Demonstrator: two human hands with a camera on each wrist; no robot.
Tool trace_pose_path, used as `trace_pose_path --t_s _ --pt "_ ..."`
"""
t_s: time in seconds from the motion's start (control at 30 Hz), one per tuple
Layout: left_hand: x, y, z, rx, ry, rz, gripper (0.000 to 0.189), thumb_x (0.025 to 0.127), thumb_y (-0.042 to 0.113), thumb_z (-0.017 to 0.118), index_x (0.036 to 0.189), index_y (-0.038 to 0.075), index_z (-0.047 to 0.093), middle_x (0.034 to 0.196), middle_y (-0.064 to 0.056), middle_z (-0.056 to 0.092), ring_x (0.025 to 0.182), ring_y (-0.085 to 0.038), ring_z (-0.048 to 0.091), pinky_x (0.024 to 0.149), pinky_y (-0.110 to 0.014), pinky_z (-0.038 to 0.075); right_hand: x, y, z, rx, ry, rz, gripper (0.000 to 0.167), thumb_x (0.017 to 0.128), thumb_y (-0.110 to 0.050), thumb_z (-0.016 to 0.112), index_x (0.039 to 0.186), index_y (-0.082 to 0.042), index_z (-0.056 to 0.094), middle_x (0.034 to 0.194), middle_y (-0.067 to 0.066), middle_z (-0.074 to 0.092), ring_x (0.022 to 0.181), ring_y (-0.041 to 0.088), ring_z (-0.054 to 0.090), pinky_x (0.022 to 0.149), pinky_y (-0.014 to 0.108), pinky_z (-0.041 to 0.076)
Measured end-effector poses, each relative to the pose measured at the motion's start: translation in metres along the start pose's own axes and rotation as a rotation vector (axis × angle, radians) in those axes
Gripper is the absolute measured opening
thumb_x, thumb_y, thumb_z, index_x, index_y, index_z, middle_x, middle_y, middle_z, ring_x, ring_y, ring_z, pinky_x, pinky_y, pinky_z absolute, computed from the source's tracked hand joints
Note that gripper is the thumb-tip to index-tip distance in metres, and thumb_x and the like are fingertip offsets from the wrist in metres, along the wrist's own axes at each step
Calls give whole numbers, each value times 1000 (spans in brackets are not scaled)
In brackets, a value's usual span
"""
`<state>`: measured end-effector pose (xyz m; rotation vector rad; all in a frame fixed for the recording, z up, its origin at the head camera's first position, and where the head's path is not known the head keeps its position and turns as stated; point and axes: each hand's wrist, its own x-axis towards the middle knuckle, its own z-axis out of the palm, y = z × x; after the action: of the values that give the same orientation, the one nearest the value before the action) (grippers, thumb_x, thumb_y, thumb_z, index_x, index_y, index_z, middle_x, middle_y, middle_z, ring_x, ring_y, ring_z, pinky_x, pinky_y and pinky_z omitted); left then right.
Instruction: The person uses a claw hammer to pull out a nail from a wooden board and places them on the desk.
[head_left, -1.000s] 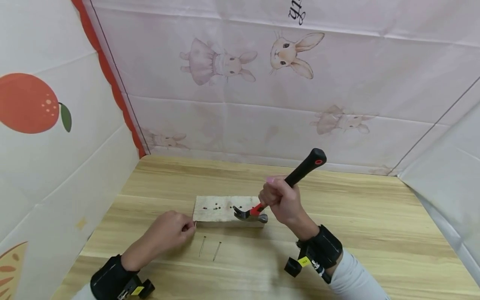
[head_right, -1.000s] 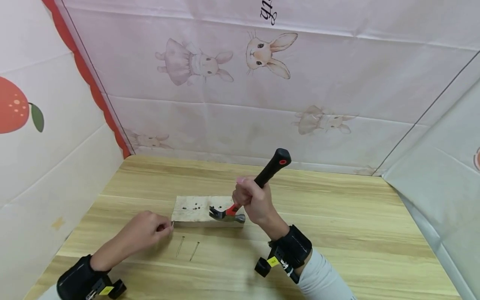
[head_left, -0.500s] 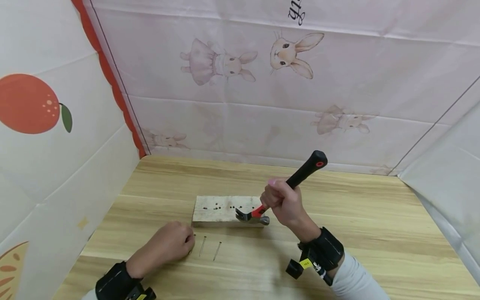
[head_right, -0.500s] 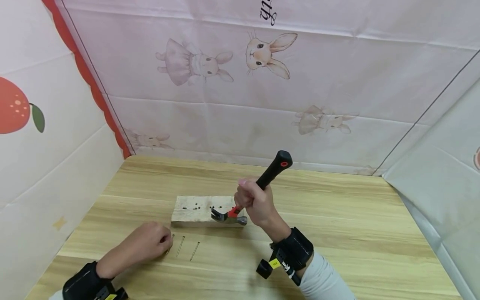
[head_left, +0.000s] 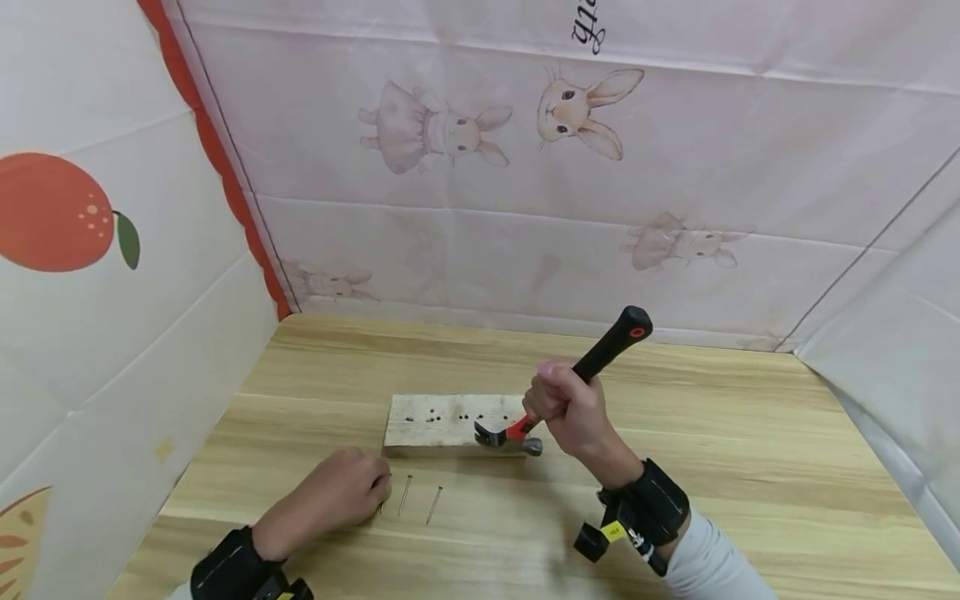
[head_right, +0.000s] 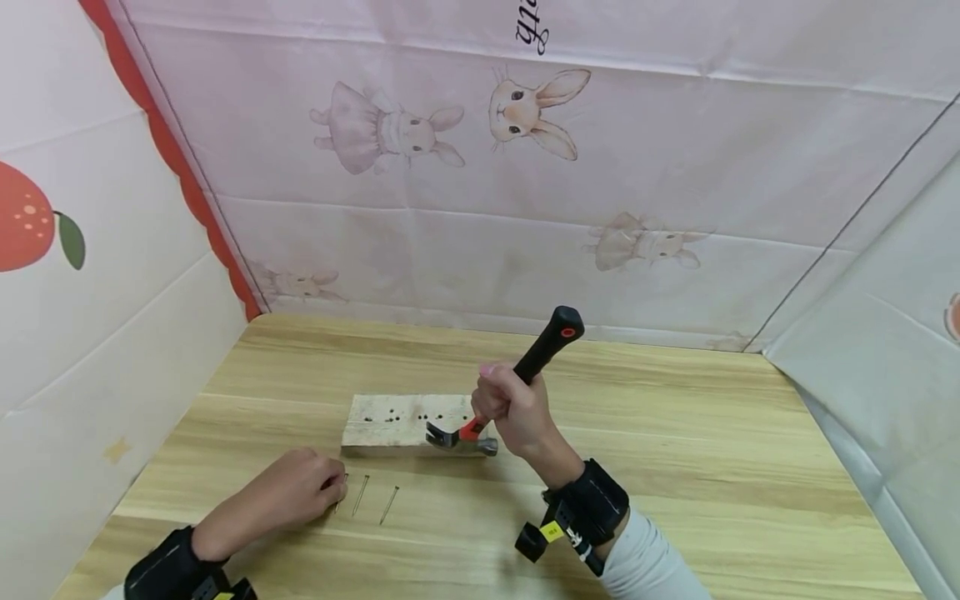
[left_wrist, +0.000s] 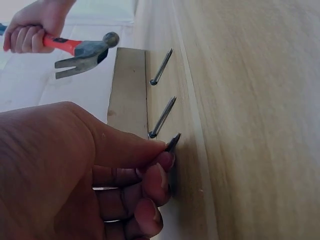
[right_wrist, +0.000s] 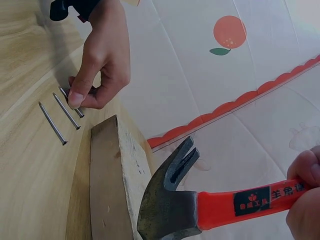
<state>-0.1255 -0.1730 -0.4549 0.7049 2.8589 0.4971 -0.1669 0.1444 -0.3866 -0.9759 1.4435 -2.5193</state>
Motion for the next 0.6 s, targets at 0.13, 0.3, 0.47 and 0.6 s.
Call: trace_pose_path --t_s 0.13,0.3,0.47,0.6 --pt "-2 9 -7 -27 -10 -81 40 93 11 66 58 20 49 54 12 34 49 -5 31 50 -20 24 -1 -1 -1 -10 -4 4 40 98 2 30 61 -11 24 53 1 20 43 20 17 44 36 17" --pt "-2 22 -23 -57 45 -122 34 95 10 64 63 19 56 55 10 40 49 -5 34 48 -20 27 -4 -8 -3 -32 18 34 39 97 1 31 61 -10 24 54 2 19 44 20 16 46 37 16" --pt "7 23 -33 -3 219 -39 20 93 15 76 75 19 68 68 11 56 61 -3 47 56 -20 41 -10 -21 -5 -105 126 146 40 99 -3 37 62 -10 24 54 1 19 46 21 17 49 37 14" --pt "13 18 -33 71 368 64 13 86 18 86 83 18 73 85 8 69 81 -7 61 74 -28 55 -18 -31 -6 -171 232 322 45 102 -9 45 62 -11 23 54 -1 19 48 18 17 50 35 13"
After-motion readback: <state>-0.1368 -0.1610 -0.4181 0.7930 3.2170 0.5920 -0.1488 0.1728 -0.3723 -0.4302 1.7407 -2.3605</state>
